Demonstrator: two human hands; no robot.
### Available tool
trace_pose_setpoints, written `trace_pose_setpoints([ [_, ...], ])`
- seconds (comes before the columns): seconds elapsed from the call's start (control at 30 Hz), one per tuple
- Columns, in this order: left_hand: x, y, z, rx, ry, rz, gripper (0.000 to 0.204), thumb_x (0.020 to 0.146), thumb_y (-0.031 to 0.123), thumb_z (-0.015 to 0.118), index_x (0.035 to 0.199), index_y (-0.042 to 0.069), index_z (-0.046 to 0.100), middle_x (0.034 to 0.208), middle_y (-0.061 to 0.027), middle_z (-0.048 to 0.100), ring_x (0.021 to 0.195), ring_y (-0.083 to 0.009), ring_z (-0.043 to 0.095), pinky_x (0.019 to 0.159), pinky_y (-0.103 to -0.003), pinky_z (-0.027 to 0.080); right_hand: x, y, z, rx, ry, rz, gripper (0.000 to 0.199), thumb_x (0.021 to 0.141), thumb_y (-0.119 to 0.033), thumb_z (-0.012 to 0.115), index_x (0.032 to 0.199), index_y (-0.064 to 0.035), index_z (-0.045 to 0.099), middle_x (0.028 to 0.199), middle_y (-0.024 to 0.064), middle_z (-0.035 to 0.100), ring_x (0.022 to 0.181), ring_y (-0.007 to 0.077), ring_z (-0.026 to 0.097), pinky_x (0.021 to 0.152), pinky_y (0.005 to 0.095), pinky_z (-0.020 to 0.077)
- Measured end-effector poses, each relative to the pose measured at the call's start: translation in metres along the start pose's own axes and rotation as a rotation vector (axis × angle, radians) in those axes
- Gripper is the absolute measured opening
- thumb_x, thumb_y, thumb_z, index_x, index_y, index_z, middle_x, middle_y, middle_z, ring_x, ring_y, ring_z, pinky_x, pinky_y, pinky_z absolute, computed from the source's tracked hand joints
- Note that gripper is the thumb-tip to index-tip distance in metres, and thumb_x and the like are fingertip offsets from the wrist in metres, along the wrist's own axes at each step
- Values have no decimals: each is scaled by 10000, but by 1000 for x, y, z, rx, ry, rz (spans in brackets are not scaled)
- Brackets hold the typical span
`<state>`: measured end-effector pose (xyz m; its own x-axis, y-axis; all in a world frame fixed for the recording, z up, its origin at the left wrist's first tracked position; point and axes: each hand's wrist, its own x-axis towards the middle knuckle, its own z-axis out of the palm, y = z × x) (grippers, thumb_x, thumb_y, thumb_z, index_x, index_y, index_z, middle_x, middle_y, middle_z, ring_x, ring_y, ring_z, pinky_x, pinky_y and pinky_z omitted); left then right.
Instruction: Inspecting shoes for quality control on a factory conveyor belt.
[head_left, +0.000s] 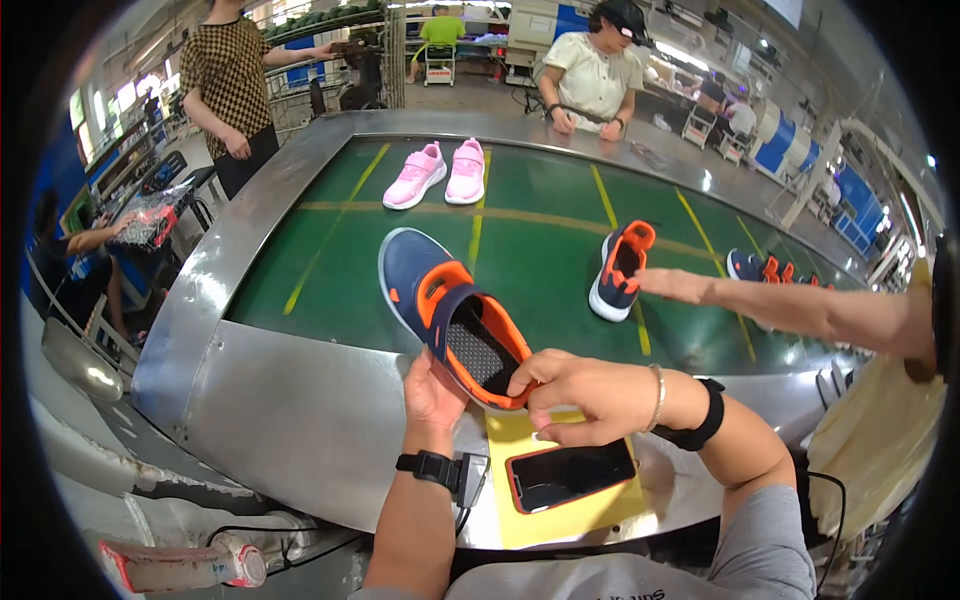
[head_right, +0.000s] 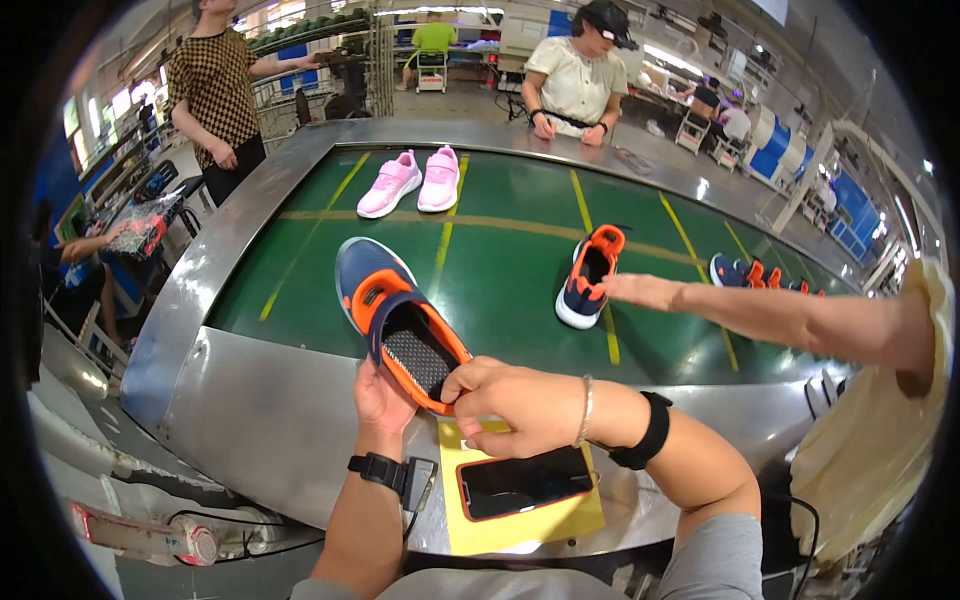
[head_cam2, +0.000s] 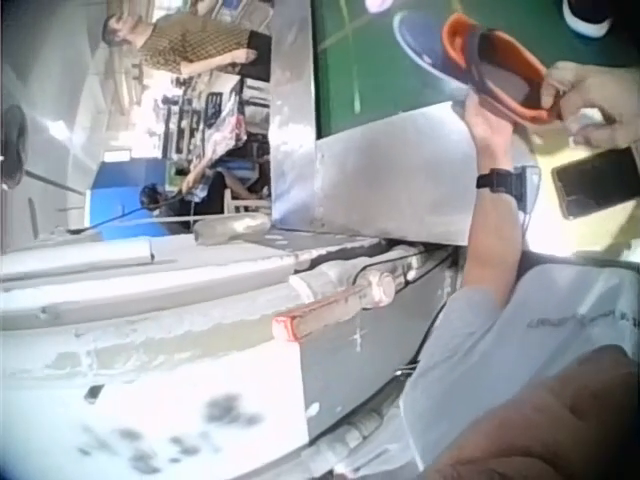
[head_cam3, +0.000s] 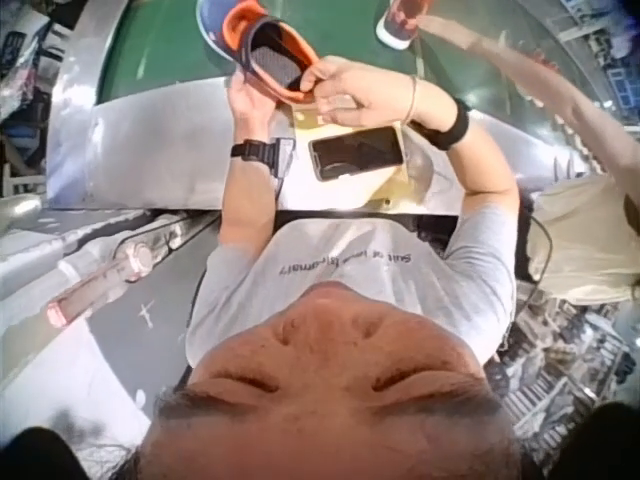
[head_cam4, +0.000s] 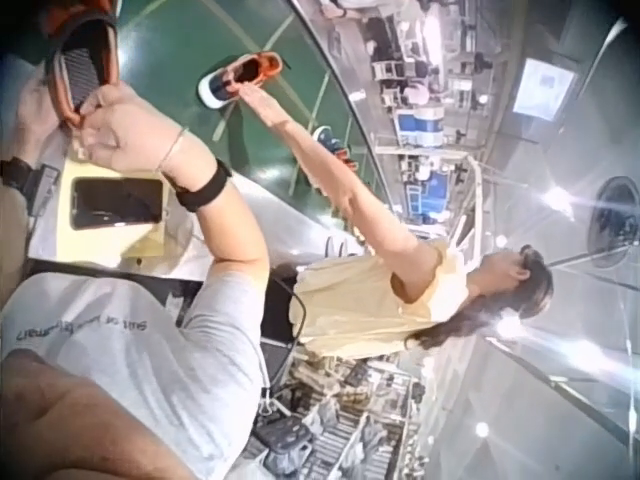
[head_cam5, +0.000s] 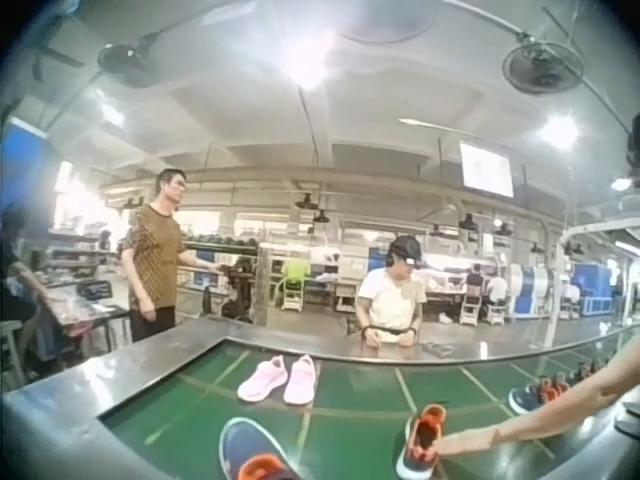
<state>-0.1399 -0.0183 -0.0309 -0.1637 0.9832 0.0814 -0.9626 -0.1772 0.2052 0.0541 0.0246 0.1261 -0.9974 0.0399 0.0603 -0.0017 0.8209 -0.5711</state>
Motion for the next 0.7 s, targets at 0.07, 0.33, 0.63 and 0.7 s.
trace_pose_setpoints([
  [0.07, 0, 0, -9, 86, -148, 46, 546, 757, 245, 623, 1223, 26, 441, 1226, -117, 494, 1159, -274, 434, 997, -442, 307, -12, -1, 4, 133, 191, -48, 52, 718, -73, 623, 757, -73, 588, 1092, 157, 501, 1032, 298, 458, 870, 373, 367],
  [0.33, -10, -6, -9, 114, -211, 183, 588, 674, 322, 694, 1170, 68, 507, 1171, -91, 536, 1112, -288, 475, 984, -460, 344, 18, 0, 66, -298, 899, 261, 85, 679, -99, 639, 752, -62, 616, 1161, 208, 462, 1162, 388, 351, 951, 453, 309],
  [0.63, -6, -4, -6, 143, -68, 234, 675, 682, 567, 630, 1149, 94, 513, 1147, -66, 540, 1059, -255, 507, 892, -417, 445, 54, 27, 90, -345, 895, 493, 76, 666, -181, 660, 692, -112, 681, 1251, 155, 437, 1245, 361, 256, 995, 517, 178],
  [0.7, -4, -1, -14, 192, -54, 290, 735, 639, 603, 632, 1157, 97, 506, 1150, -58, 537, 1061, -245, 504, 887, -413, 449, 59, 27, 90, -288, 884, 512, 79, 667, -188, 664, 696, -116, 680, 1253, 144, 438, 1246, 358, 254, 998, 517, 173],
])
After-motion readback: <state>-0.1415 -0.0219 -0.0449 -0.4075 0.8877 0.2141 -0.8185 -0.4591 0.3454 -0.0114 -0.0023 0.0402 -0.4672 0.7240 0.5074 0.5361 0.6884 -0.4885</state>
